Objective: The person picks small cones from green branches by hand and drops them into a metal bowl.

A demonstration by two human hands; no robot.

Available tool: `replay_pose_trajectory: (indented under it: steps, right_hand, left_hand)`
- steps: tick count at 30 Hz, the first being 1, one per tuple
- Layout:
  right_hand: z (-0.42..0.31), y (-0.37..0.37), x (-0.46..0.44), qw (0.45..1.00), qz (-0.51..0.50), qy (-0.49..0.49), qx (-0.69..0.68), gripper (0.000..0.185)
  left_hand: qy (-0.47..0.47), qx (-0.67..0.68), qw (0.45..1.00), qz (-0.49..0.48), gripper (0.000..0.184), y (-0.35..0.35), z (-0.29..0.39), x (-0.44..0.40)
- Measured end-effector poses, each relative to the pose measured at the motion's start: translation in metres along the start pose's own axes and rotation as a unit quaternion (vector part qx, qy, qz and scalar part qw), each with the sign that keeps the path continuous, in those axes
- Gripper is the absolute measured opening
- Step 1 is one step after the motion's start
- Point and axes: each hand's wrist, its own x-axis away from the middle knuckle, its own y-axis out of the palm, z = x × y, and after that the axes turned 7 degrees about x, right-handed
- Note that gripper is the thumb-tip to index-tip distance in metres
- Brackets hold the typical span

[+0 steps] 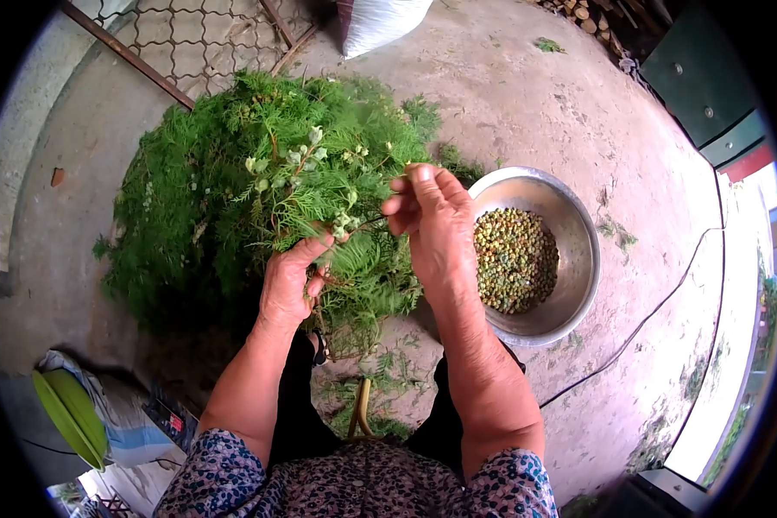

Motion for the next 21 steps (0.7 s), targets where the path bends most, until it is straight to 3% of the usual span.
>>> replay_pose_trajectory:
  steps: [4, 6, 12, 18, 20, 21]
  right_hand:
    - [-0.001, 0.007, 0.004, 0.995, -0.055, 0.059, -0.051, 0.014]
    - [0.001, 0.002, 0.002, 0.991, -0.124, 0.059, 0.008, 0.019]
    - [0.004, 0.005, 0.007, 0.969, -0.158, 0.037, 0.184, 0.019]
    - [0.014, 0.017, 0.009, 0.991, 0.05, -0.041, 0.117, 0.006]
    - [0.005, 0.006, -0.002, 0.99, 0.055, -0.057, 0.118, 0.004]
    - [0.003, 0.004, -0.004, 0.998, 0.015, -0.031, 0.054, 0.005]
  left_hand:
    - [-0.018, 0.02, 1.0, 0.013, 0.022, -0.002, 0.002, -0.001]
    - [-0.021, 0.012, 1.0, 0.014, 0.022, -0.001, 0.003, -0.001]
    - [-0.018, -0.012, 1.0, 0.012, 0.022, 0.001, 0.003, 0.001]
    - [-0.007, -0.026, 0.999, 0.03, 0.019, 0.005, -0.003, 0.004]
    - [-0.001, -0.015, 1.0, 0.002, 0.019, -0.001, -0.004, 0.005]
    - [0.007, -0.001, 1.0, 0.022, 0.019, 0.001, -0.003, 0.006]
